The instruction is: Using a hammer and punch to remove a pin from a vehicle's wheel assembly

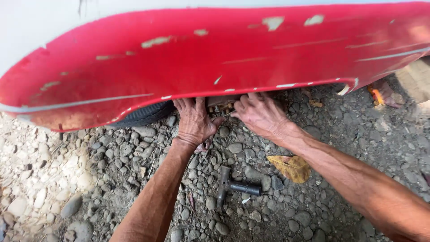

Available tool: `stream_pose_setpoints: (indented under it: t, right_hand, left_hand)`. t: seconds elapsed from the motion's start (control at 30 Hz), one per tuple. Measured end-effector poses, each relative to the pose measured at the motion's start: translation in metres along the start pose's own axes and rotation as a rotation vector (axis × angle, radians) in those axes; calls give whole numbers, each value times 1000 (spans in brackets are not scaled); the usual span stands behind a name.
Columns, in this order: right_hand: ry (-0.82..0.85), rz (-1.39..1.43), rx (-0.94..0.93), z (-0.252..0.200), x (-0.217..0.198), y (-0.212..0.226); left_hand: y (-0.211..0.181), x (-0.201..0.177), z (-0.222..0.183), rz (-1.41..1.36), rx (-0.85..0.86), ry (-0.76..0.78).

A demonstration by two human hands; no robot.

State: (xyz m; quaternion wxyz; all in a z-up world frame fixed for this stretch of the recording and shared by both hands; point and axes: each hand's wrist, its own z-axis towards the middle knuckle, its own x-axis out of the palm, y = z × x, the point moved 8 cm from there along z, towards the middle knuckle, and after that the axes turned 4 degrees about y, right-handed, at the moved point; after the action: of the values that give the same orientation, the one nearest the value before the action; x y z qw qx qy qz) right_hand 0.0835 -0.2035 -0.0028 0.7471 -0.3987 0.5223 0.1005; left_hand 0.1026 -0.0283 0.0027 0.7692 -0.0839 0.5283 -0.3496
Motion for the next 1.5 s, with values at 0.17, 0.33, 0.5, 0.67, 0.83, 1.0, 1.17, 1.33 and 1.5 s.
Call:
stream_pose_setpoints:
  t: [0.17,0.33,0.5,0.67,0.83,1.0,1.17,1.33,1.5]
  right_hand:
    - [-205,-85,5,4,-18,-2]
    - [-261,230,246,-25,13,6]
    - [-383,675,481,-18,9,-8]
    - [-210,789,335,-19,-20,-14]
    - [-211,690,344,-19,-41,0]
    - [-178,940,404,-18,-47,-12]
    - [-145,509,326,-22,-40,-11]
    - [-115,355,282,-13,-64,-13]
    - [-72,376,234,-7,-38,-21]
  left_hand:
    - [10,12,0,-93,-10,22]
    - [18,32,-21,-50,29,-30]
    - [-31,-47,9,71,24,-55]
    - [-26,-38,-2,209,-19,91]
    - [-26,-45,-8,200,-47,145]
    - [-31,-33,0,216,-48,113]
    - [-12,-16,-3,221,-92,118]
    - [-16,-13,-3,185,-66,96]
    - [-14,-14,0,145,-52,81]
